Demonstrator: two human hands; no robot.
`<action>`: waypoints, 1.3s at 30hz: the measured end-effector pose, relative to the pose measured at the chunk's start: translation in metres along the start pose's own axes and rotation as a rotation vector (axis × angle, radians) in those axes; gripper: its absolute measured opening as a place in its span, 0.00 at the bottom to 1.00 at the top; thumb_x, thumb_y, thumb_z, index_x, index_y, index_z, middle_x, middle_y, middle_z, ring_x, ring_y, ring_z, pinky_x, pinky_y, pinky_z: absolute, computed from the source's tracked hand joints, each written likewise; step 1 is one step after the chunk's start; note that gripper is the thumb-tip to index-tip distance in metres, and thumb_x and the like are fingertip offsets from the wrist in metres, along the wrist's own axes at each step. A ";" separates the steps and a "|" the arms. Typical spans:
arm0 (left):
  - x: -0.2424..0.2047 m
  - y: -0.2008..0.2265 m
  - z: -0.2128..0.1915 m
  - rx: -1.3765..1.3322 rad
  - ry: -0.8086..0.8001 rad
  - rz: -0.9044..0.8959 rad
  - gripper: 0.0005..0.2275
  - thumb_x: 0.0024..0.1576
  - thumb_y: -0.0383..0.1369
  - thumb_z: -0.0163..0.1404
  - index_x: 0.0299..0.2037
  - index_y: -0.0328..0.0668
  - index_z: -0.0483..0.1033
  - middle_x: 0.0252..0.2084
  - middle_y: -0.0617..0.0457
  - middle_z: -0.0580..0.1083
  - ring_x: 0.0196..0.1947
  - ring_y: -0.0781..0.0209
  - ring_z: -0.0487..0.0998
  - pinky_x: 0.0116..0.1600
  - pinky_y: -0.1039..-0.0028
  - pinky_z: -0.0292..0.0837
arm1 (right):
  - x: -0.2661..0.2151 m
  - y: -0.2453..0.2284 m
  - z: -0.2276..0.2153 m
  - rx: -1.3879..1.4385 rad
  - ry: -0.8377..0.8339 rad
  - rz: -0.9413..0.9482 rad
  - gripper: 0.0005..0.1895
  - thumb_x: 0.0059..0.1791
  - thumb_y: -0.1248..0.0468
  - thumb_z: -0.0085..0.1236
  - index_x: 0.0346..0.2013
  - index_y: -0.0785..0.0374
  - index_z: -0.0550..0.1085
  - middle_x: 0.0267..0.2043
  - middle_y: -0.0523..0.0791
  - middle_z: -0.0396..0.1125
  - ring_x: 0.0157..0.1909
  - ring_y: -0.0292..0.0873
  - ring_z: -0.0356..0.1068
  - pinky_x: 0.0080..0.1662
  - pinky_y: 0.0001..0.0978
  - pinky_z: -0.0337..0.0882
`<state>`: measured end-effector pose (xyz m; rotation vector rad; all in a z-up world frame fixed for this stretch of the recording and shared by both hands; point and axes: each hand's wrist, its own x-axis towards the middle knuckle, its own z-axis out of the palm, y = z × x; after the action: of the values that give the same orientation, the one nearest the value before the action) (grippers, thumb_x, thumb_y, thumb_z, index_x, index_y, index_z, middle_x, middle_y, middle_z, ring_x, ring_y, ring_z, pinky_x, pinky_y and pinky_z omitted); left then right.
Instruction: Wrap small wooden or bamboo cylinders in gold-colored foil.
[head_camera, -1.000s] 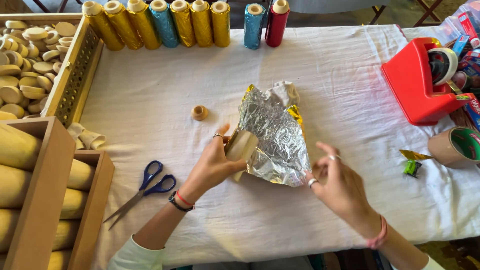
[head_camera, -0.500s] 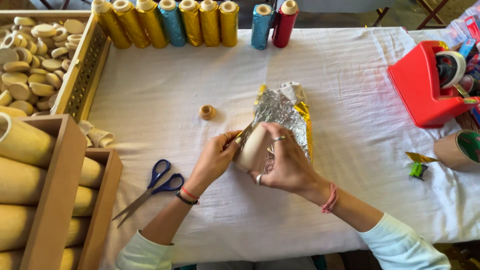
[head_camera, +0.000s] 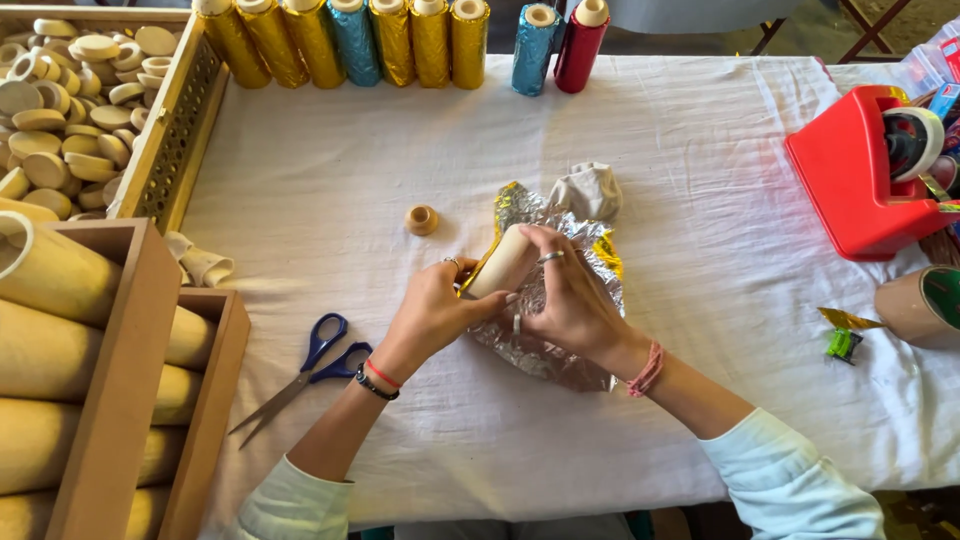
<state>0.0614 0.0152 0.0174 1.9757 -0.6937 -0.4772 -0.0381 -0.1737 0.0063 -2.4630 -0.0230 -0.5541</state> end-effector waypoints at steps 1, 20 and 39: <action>0.001 -0.002 -0.002 0.034 0.000 0.027 0.23 0.47 0.42 0.63 0.47 0.30 0.79 0.33 0.43 0.81 0.31 0.62 0.83 0.38 0.71 0.77 | 0.001 0.001 -0.004 -0.015 -0.030 -0.095 0.54 0.37 0.52 0.75 0.68 0.67 0.54 0.65 0.59 0.58 0.68 0.59 0.59 0.67 0.47 0.60; -0.008 0.005 -0.001 0.374 0.202 0.104 0.22 0.49 0.45 0.60 0.53 0.47 0.80 0.39 0.50 0.79 0.36 0.51 0.81 0.41 0.63 0.75 | -0.111 -0.001 -0.025 -0.574 -0.390 -0.153 0.49 0.48 0.31 0.44 0.71 0.62 0.50 0.74 0.60 0.40 0.74 0.65 0.40 0.67 0.63 0.42; -0.005 -0.006 -0.007 0.447 0.139 0.486 0.21 0.48 0.38 0.63 0.52 0.44 0.80 0.48 0.51 0.80 0.46 0.48 0.78 0.56 0.60 0.67 | 0.043 0.030 -0.044 -0.183 -0.362 -0.348 0.40 0.42 0.50 0.68 0.64 0.64 0.67 0.65 0.53 0.65 0.69 0.55 0.59 0.66 0.56 0.52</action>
<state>0.0634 0.0252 0.0152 2.1186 -1.2266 0.1224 -0.0114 -0.2283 0.0384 -2.7257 -0.5775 -0.2510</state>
